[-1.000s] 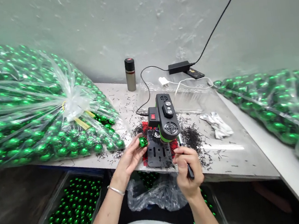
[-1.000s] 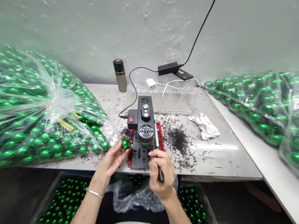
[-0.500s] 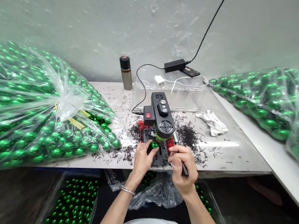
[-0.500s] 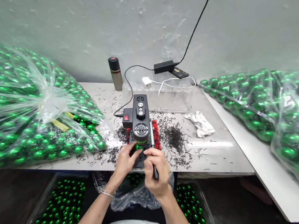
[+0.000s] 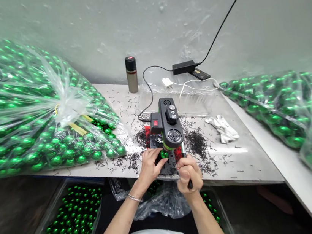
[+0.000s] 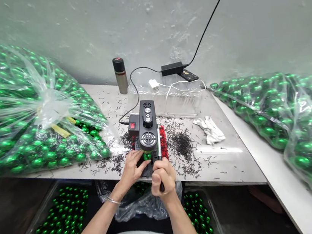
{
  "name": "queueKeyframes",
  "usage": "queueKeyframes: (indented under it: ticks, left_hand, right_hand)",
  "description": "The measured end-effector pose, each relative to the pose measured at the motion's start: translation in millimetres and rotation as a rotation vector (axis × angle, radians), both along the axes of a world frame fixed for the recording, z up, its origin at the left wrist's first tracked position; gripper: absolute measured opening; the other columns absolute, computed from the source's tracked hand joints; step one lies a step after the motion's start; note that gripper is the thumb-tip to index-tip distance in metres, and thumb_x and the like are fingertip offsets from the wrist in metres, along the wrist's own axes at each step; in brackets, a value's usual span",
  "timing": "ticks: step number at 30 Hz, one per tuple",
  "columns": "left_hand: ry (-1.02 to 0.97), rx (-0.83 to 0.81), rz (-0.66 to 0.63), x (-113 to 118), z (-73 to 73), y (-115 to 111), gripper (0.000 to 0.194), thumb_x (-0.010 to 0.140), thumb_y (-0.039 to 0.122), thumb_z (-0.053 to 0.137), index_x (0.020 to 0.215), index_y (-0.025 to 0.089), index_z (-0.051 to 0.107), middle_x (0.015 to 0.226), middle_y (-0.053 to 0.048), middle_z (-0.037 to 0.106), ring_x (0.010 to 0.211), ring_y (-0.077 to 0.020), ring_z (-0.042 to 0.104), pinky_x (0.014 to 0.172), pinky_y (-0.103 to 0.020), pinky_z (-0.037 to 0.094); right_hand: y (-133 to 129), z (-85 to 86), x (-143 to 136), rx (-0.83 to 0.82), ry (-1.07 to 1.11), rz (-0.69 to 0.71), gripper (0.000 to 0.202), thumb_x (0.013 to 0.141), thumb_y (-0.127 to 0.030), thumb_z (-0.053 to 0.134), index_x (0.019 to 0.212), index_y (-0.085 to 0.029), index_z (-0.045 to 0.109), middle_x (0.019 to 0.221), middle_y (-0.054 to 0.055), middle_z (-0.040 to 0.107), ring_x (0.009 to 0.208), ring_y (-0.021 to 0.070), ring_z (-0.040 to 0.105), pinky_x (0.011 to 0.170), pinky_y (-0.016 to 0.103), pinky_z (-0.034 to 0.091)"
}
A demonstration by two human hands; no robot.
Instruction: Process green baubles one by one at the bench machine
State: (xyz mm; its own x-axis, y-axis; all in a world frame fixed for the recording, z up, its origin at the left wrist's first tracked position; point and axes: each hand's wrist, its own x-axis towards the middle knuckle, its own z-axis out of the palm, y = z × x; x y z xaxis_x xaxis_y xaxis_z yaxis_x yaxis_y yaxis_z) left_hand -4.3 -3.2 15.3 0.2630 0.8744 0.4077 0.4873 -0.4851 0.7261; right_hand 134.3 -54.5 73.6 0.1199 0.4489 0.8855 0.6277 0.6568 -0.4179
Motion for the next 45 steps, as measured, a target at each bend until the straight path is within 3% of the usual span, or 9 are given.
queueKeyframes:
  ticks: [6, 14, 18, 25, 31, 35, 38, 41, 45]
  left_hand:
    - [-0.007, 0.004, 0.005, 1.1, -1.5, -1.1, 0.029, 0.094, 0.034, 0.065, 0.119, 0.019, 0.068, 0.11, -0.012, 0.074, 0.104, -0.0272, 0.063, 0.096, -0.046, 0.048]
    - [-0.019, -0.025, -0.006, 0.9, -0.9, 0.2, 0.029, 0.093, 0.032, 0.066, 0.119, 0.02, 0.068, 0.11, -0.012, 0.073, 0.104, -0.0275, 0.063, 0.097, -0.047, 0.047]
    - [-0.035, -0.035, -0.009, 4.2, -1.2, 2.5, 0.029, 0.091, 0.031, 0.069, 0.118, 0.019, 0.07, 0.107, -0.012, 0.074, 0.102, -0.0277, 0.062, 0.095, -0.047, 0.049]
    - [-0.1, 0.039, 0.024, -11.5, 3.9, -18.6, 0.032, 0.094, 0.032, 0.067, 0.123, 0.02, 0.067, 0.112, -0.013, 0.072, 0.107, -0.0283, 0.062, 0.097, -0.048, 0.051]
    - [0.084, 0.206, -0.115, -52.0, 9.0, -60.3, 0.051, 0.093, 0.045, 0.065, 0.137, 0.02, 0.056, 0.128, -0.016, 0.066, 0.118, -0.0299, 0.059, 0.1, -0.048, 0.05]
    - [0.194, 0.25, 0.261, -76.0, 25.9, -18.6, 0.036, 0.101, 0.036, 0.05, 0.132, 0.018, 0.06, 0.128, -0.017, 0.065, 0.122, -0.0307, 0.057, 0.102, -0.049, 0.047]
    - [0.458, 0.09, 0.521, -95.4, 52.5, 34.9, 0.035, 0.101, 0.02, 0.042, 0.129, 0.013, 0.063, 0.128, -0.02, 0.065, 0.12, -0.0314, 0.058, 0.1, -0.048, 0.045]
    - [0.819, -0.183, 0.48, -110.0, 77.3, 74.6, 0.035, 0.095, 0.008, 0.042, 0.119, 0.007, 0.068, 0.119, -0.024, 0.069, 0.115, -0.0334, 0.061, 0.096, -0.045, 0.045]
    - [0.912, -0.335, 0.379, -117.5, 91.0, 100.7, 0.029, 0.087, 0.002, 0.05, 0.101, 0.004, 0.075, 0.103, -0.027, 0.074, 0.104, -0.0352, 0.07, 0.089, -0.042, 0.049]
  right_hand:
    - [8.8, -26.8, -2.2, 0.065, 0.062, 0.015, 0.032, 0.103, -0.026, 0.036, 0.072, -0.022, 0.045, 0.078, -0.002, 0.054, 0.064, 0.011, 0.057, 0.076, 0.036, 0.051]
    - [10.2, -33.9, 1.9, 0.051, -0.054, 0.014, 0.028, 0.101, -0.024, 0.038, 0.075, -0.023, 0.048, 0.079, -0.003, 0.054, 0.07, 0.012, 0.062, 0.084, 0.036, 0.053]
    - [6.7, -19.2, 2.7, 0.029, -0.032, 0.004, 0.029, 0.099, -0.018, 0.037, 0.072, -0.022, 0.048, 0.077, -0.002, 0.055, 0.068, 0.0125, 0.059, 0.083, 0.037, 0.052]
    - [-1.6, 38.7, 3.0, -0.129, 0.124, -0.029, 0.031, 0.096, -0.014, 0.048, 0.066, -0.021, 0.048, 0.069, 0.0, 0.055, 0.063, 0.0137, 0.054, 0.059, 0.029, 0.039]
    - [-0.6, 37.0, -8.0, -0.084, 0.188, -0.054, 0.035, 0.096, -0.013, 0.046, 0.062, -0.02, 0.047, 0.067, 0.0, 0.056, 0.06, 0.0129, 0.054, 0.058, 0.03, 0.039]
    - [1.5, 33.2, -14.2, -0.056, 0.262, -0.057, 0.037, 0.097, -0.013, 0.046, 0.06, -0.02, 0.045, 0.066, -0.001, 0.053, 0.057, 0.0116, 0.054, 0.055, 0.028, 0.039]
    - [1.2, 34.6, -13.8, -0.07, 0.242, -0.05, 0.036, 0.097, -0.013, 0.046, 0.061, -0.019, 0.046, 0.068, -0.001, 0.053, 0.058, 0.0112, 0.055, 0.054, 0.027, 0.039]
    - [0.0, 34.6, -12.8, -0.076, 0.225, -0.063, 0.035, 0.096, -0.013, 0.047, 0.062, -0.019, 0.047, 0.069, -0.001, 0.054, 0.059, 0.011, 0.055, 0.055, 0.027, 0.04]
    - [-1.2, 31.1, -13.3, -0.091, 0.259, -0.066, 0.037, 0.097, -0.014, 0.045, 0.061, -0.019, 0.046, 0.069, -0.001, 0.054, 0.059, 0.0109, 0.055, 0.055, 0.027, 0.041]
